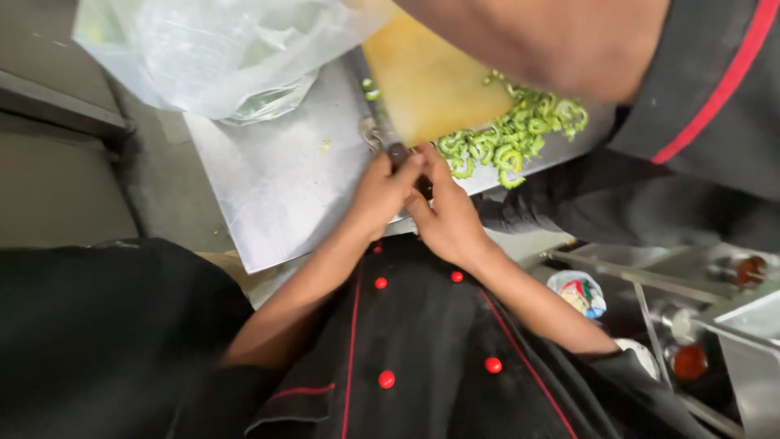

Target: The recorder is slicing bitter melon into thin pieces on a cutting board in a professional kitchen environment.

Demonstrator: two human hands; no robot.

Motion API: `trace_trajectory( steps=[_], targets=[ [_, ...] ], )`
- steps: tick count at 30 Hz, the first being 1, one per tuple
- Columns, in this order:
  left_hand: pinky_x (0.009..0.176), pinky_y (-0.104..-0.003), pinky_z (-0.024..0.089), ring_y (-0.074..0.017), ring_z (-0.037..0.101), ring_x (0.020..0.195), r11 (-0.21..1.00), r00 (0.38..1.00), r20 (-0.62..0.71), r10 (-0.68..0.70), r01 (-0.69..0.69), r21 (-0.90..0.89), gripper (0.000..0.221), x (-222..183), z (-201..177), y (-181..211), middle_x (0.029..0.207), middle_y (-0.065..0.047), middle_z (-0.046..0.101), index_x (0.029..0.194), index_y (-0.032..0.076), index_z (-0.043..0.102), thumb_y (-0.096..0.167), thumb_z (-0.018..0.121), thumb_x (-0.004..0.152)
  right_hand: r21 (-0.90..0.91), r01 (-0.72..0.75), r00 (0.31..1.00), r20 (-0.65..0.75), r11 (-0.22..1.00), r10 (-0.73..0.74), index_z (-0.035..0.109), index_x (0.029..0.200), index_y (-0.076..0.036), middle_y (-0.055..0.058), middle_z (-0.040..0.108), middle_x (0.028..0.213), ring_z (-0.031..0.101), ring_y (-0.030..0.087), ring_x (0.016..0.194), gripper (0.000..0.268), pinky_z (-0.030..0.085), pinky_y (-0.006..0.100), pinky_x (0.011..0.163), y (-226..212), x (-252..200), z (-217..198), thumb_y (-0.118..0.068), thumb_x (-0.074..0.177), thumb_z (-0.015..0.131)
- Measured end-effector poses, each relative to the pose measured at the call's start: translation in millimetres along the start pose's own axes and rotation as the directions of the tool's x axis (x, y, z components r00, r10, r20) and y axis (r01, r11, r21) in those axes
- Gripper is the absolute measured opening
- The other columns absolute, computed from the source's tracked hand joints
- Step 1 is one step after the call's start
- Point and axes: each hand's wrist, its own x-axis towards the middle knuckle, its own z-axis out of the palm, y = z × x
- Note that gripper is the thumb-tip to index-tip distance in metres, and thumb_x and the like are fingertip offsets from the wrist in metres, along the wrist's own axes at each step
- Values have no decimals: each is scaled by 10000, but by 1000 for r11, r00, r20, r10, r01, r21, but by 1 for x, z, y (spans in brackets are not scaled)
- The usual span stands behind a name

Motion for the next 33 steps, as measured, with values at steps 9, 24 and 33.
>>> trace_trajectory(
  steps=[9,24,33],
  targets=[
    [506,-288,536,-121,639,564,950,976,-122,-181,206,236,196,-6,-53,-6,711,-59,648,1055,3,581,159,669,975,-694,441,832,80,568,-549,735,1222,-186,35,610,1411,503,294,1353,303,281,552,1091,77,33,-11,-309,946,764],
    [530,-278,567,-120,654,584,973,974,-167,-153,177,146,199,-6,-50,-1,751,-45,646,1128,1,583,128,649,990,-669,385,819,-69,636,-569,766,1134,-204,184,482,1453,358,448,1395,317,266,624,1147,189,60,-124,-452,967,869],
    [523,-276,560,-118,642,591,978,970,-198,-142,168,122,191,-4,-48,-10,778,-48,636,1132,-2,566,122,638,1007,-285,118,954,-233,951,-188,410,1444,91,336,472,1408,454,503,1317,944,321,525,1136,194,44,-131,-527,865,827]
  ],
)
